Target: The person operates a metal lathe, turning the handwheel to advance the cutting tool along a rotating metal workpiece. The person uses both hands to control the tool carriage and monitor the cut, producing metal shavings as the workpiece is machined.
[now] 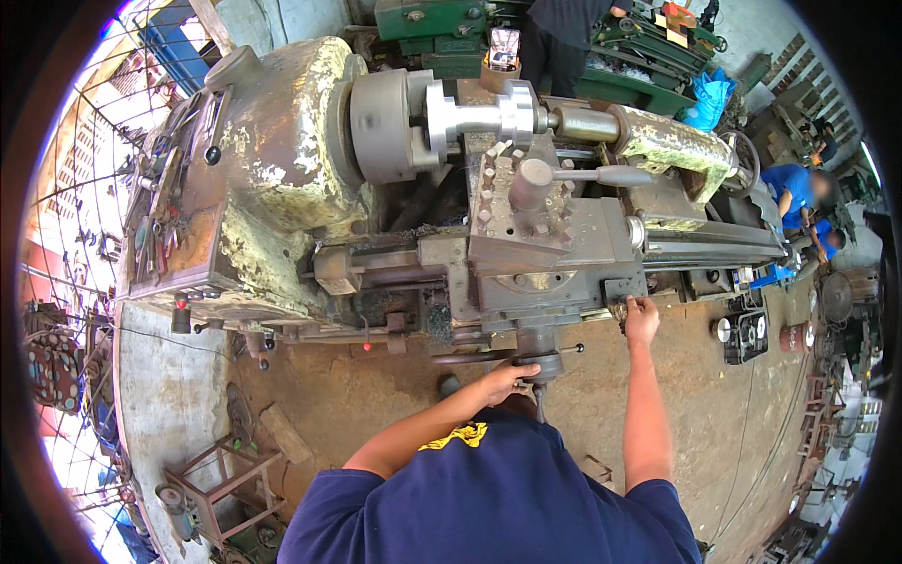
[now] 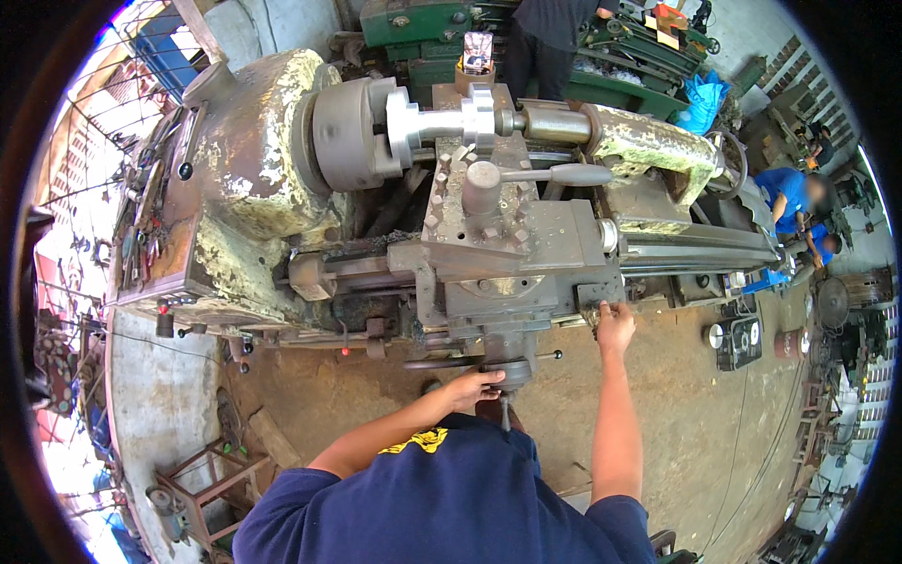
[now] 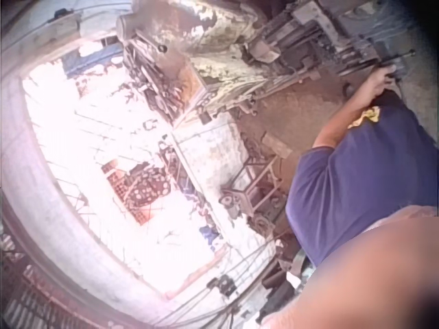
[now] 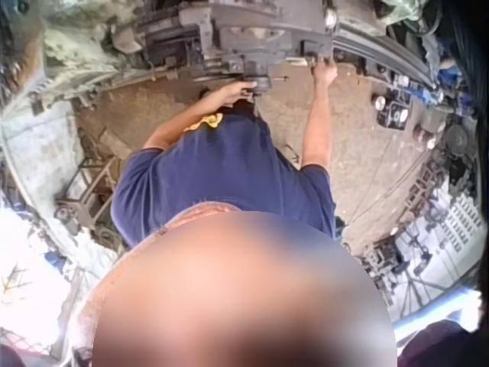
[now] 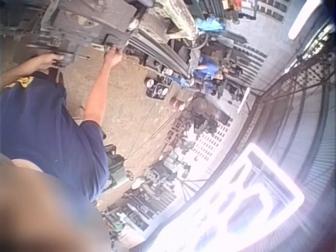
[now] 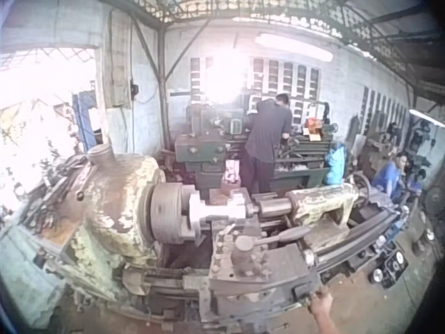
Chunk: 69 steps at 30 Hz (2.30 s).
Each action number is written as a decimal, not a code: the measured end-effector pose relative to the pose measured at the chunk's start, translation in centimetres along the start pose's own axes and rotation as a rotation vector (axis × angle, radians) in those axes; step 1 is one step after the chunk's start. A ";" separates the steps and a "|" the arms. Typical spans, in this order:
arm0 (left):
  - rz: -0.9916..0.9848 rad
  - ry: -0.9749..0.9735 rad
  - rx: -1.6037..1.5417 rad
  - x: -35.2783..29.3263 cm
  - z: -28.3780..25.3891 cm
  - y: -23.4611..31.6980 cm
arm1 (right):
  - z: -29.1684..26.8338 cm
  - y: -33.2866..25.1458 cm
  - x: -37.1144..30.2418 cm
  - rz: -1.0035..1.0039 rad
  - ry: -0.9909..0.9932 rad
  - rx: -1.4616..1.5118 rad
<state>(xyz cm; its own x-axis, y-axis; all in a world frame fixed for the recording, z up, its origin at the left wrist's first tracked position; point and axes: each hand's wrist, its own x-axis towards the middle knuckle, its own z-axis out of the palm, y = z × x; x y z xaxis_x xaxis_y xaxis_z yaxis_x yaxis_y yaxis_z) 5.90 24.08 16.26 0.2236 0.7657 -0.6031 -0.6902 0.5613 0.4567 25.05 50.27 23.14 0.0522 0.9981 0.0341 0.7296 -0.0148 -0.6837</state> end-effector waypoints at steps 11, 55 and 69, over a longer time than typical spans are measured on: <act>0.009 -0.049 0.003 0.0 0.0 0.0 | 0.5 0.9 0.4 0.001 -0.016 0.106; 0.018 -0.243 -0.182 1.8 -2.8 -3.1 | 0.2 0.2 -0.3 -0.060 0.015 0.082; -0.002 -0.039 -0.130 0.5 -0.9 -1.7 | 0.5 0.7 -0.1 -0.040 0.004 0.100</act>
<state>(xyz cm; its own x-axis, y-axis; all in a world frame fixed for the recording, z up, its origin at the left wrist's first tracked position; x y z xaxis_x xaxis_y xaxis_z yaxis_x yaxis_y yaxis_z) 6.58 23.21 14.63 0.2502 0.7774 -0.5771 -0.7727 0.5195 0.3649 25.25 50.15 22.29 0.0271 0.9975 0.0651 0.6595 0.0311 -0.7510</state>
